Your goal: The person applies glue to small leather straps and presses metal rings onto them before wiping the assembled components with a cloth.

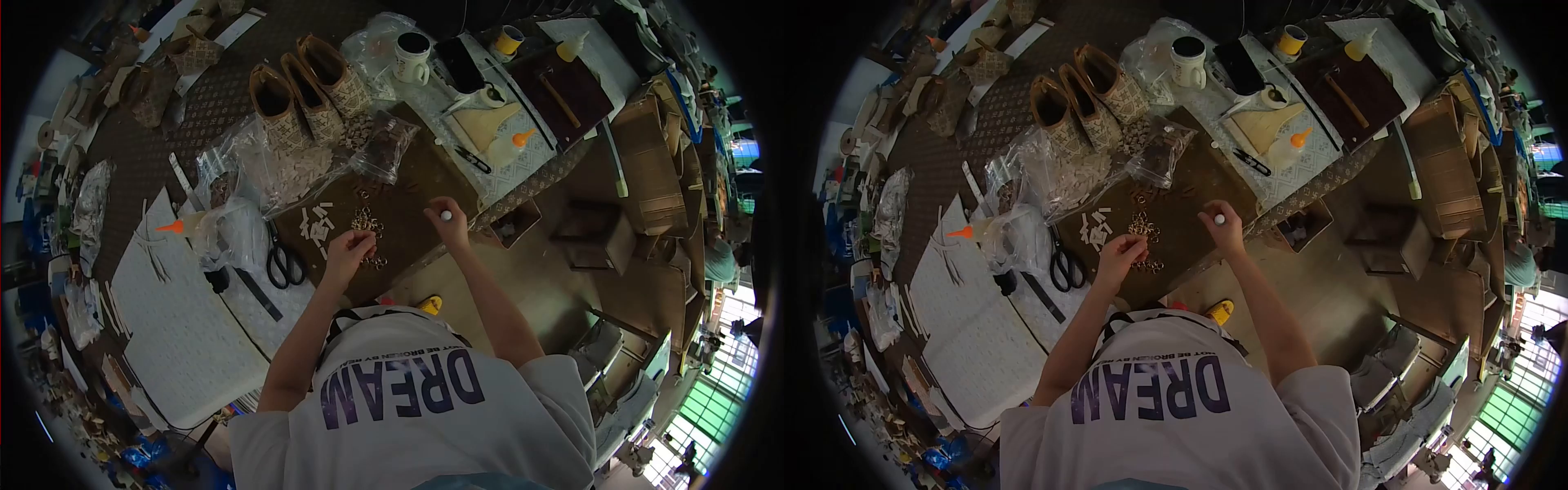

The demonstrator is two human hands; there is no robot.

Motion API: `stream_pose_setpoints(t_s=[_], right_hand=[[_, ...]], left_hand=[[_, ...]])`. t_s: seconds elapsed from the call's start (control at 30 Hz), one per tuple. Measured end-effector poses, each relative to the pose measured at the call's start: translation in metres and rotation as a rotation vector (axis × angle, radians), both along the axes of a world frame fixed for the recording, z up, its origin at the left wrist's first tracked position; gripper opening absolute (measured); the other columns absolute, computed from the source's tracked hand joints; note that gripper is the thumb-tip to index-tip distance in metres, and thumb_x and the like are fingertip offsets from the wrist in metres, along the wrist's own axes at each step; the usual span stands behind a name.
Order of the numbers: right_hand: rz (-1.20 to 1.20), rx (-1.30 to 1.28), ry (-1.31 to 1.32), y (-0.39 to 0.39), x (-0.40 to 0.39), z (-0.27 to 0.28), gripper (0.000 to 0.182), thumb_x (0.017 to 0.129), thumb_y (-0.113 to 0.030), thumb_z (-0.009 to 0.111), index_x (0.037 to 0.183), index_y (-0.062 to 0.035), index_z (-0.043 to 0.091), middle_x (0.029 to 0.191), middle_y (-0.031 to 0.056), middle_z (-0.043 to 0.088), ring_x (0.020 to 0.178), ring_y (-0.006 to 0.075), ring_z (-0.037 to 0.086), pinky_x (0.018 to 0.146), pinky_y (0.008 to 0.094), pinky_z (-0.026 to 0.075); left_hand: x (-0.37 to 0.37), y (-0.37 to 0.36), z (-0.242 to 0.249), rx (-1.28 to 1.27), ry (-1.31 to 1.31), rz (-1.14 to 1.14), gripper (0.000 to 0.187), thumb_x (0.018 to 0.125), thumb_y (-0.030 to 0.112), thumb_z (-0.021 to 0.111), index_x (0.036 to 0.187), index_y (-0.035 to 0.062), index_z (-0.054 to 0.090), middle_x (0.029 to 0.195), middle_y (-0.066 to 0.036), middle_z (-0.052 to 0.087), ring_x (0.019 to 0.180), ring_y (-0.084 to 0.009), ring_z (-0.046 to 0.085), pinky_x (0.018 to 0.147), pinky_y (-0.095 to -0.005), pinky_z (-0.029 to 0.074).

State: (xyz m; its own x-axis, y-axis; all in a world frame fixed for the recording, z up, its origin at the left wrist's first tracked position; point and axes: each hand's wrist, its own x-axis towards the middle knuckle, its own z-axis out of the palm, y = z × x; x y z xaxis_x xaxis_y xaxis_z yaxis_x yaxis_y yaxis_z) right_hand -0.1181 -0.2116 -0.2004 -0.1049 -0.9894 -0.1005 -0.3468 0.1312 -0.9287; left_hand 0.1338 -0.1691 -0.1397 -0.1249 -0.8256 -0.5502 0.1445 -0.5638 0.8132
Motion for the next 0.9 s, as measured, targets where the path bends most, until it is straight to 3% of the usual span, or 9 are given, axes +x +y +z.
stream_pose_setpoints(t_s=[0.17,0.47,0.57,0.7,0.87,0.9], right_hand=[[0.106,-0.095,0.180,0.003,0.009,-0.002,0.022,0.071,-0.006,0.073,0.087,0.0001,0.060,0.095,0.0127,0.053,0.087,0.0317,0.057,0.073,0.0394,0.048],[0.261,0.020,0.351,-0.010,0.011,-0.011,0.023,0.072,-0.011,0.072,0.090,0.0002,0.061,0.098,0.0147,0.049,0.089,0.0352,0.055,0.077,0.0426,0.049],[0.273,0.000,0.372,-0.007,0.011,-0.008,0.020,0.074,-0.010,0.071,0.090,-0.0016,0.062,0.097,0.0143,0.054,0.086,0.0368,0.057,0.075,0.0416,0.049],[0.199,0.119,0.039,0.013,0.006,0.014,0.015,0.078,-0.007,0.068,0.092,-0.0026,0.063,0.089,0.0092,0.062,0.079,0.0262,0.063,0.070,0.0336,0.051],[0.104,0.151,-0.518,0.066,0.013,0.101,0.020,0.083,-0.008,0.065,0.102,-0.0031,0.062,0.084,0.0032,0.062,0.077,0.0106,0.062,0.069,0.0269,0.051],[0.155,0.152,-0.463,0.074,0.008,0.100,0.025,0.083,-0.008,0.064,0.108,-0.0067,0.061,0.090,0.0051,0.064,0.077,0.0141,0.064,0.071,0.0288,0.052]], left_hand=[[0.005,0.009,0.012,-0.016,-0.050,0.004,0.018,0.087,0.011,0.061,0.101,-0.0017,0.061,0.085,-0.006,0.062,0.077,-0.0120,0.060,0.071,-0.0246,0.050],[0.023,0.034,0.013,-0.084,-0.086,0.072,0.018,0.087,0.010,0.060,0.101,-0.0021,0.060,0.085,-0.006,0.062,0.075,-0.0118,0.060,0.071,-0.0240,0.050],[0.021,0.039,0.019,-0.095,-0.055,0.099,0.018,0.087,0.010,0.060,0.101,-0.0021,0.060,0.086,-0.006,0.062,0.076,-0.0115,0.060,0.071,-0.0238,0.050],[0.007,0.042,0.035,-0.102,0.065,0.122,0.019,0.087,0.010,0.060,0.103,-0.0009,0.059,0.087,-0.005,0.062,0.078,-0.0113,0.060,0.073,-0.0240,0.051],[-0.025,0.048,0.079,-0.041,0.250,0.102,0.024,0.087,0.010,0.061,0.109,0.0010,0.058,0.089,-0.005,0.062,0.080,-0.0124,0.061,0.075,-0.0249,0.051],[-0.030,0.050,0.083,-0.047,0.307,0.087,0.026,0.087,0.010,0.061,0.111,0.0015,0.058,0.089,-0.005,0.063,0.080,-0.0128,0.062,0.075,-0.0251,0.051]])
